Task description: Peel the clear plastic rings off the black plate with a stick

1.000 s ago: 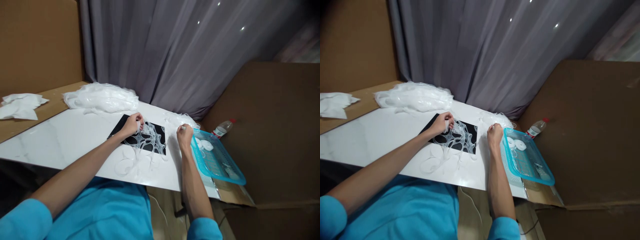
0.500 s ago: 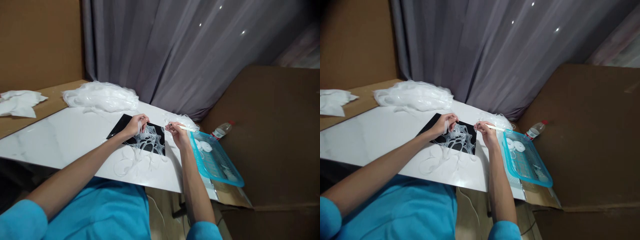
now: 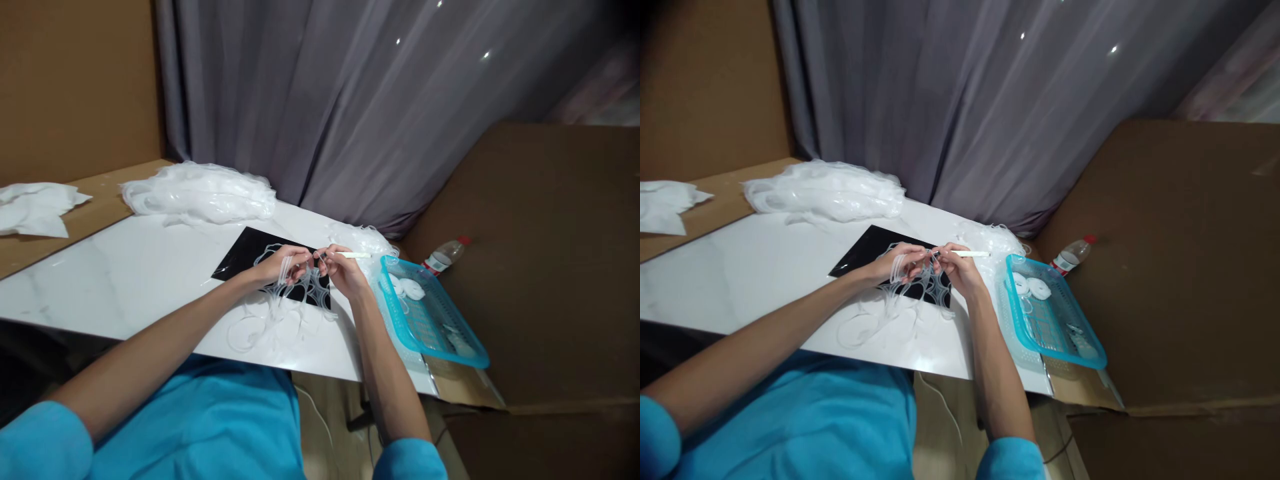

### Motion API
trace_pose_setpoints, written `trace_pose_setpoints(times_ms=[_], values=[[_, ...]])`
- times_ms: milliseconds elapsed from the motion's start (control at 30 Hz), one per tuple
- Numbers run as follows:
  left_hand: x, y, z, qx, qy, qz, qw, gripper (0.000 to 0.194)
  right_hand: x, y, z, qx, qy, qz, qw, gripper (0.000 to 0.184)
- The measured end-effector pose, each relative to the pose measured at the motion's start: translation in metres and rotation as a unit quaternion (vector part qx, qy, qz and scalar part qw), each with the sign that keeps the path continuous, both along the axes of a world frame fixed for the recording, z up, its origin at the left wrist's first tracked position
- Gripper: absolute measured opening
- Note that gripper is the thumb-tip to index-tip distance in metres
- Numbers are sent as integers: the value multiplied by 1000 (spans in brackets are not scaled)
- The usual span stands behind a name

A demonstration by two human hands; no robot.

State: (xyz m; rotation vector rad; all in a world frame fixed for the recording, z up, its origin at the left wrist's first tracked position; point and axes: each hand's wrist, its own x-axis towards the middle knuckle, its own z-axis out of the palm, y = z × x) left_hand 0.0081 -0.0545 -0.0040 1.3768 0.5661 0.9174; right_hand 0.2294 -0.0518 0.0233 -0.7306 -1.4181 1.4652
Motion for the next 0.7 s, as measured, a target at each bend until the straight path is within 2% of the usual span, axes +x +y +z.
trace_pose_setpoints(times_ms=[400,533,700], values=[[-8,10,3,-22,-59,92,994,44,4,18,-11,-58,50,-71,995,25],[-11,13,0,-32,-59,99,993,43,5,20,-14,-55,63,-85,993,24],[-6,21,-12,-44,-41,76,995,41,1,18,-13,-51,54,-73,995,25]])
